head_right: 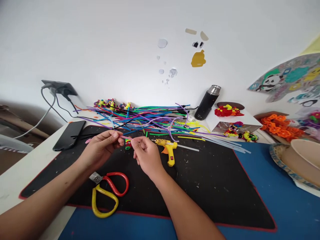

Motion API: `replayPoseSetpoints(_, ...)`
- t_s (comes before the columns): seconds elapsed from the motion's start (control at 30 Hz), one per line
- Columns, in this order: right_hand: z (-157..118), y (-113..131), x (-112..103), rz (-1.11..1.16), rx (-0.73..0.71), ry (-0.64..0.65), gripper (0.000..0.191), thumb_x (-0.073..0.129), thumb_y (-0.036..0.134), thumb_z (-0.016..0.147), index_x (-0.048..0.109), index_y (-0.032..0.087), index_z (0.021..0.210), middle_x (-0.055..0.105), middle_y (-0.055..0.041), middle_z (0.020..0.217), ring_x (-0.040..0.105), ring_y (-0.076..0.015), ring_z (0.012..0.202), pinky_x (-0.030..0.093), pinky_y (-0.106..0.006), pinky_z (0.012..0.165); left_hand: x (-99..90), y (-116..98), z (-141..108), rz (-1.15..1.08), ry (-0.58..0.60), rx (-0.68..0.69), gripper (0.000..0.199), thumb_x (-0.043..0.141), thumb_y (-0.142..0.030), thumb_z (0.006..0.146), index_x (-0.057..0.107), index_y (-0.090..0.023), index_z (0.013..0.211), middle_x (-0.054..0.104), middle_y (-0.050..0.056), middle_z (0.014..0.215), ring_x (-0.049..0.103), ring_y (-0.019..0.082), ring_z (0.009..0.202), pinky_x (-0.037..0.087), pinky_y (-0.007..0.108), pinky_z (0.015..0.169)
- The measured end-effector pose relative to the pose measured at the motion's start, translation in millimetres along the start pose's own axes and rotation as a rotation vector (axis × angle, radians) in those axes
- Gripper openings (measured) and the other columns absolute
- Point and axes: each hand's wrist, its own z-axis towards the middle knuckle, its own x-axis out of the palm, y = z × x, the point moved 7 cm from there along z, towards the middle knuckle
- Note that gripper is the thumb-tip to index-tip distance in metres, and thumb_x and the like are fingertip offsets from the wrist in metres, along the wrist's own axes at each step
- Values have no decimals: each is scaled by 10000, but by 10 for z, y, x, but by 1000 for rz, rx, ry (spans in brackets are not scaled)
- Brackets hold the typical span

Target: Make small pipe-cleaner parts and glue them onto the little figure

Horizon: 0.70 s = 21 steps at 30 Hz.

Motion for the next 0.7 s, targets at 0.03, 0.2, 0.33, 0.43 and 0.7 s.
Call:
replayPoseSetpoints(0.03, -9, 5, 5, -18, -3, -5, 448, 643, 636, 936, 662, 190, 973, 556, 69, 563, 436, -85, 388, 306, -220, 402, 16, 8, -7, 16, 16, 0, 274, 952, -373, 757, 838, -155, 876, 760, 47, 746, 687, 147, 703, 549, 230, 683)
replayPoseSetpoints(0.2, -44, 36, 0, -74, -17, -25, 410, 598, 575, 975, 709, 185, 921, 496, 79, 494, 420, -87, 375, 311, -219, 405, 29, 29, -29, 48, 18, 30, 238, 934, -369, 780, 834, -169, 861, 775, 53, 766, 687, 154, 713, 548, 249, 706)
replayPoseSetpoints(0.33, -34, 49, -3, -31, -7, -17, 417, 627, 590, 954, 707, 181, 932, 497, 82, 493, 415, -85, 373, 308, -218, 400, 17, -19, -35, 56, -14, 63, 246, 944, -379, 755, 832, -178, 841, 770, 51, 750, 683, 165, 701, 561, 272, 710)
replayPoseSetpoints(0.43, -14, 51, -30, 25, -4, -39, 431, 646, 606, 938, 701, 178, 940, 508, 78, 502, 419, -85, 375, 301, -219, 393, 8, -65, -32, 65, -40, 97, 281, 968, -404, 715, 834, -182, 823, 779, 57, 760, 687, 166, 710, 558, 260, 698)
replayPoseSetpoints(0.7, 36, 31, -119, 61, -11, -81, 426, 694, 580, 907, 732, 165, 996, 498, 82, 499, 417, -83, 373, 293, -220, 387, -34, -52, 1, 170, -9, 118, 277, 932, -445, 763, 839, -206, 870, 787, 57, 823, 688, 182, 753, 549, 279, 748)
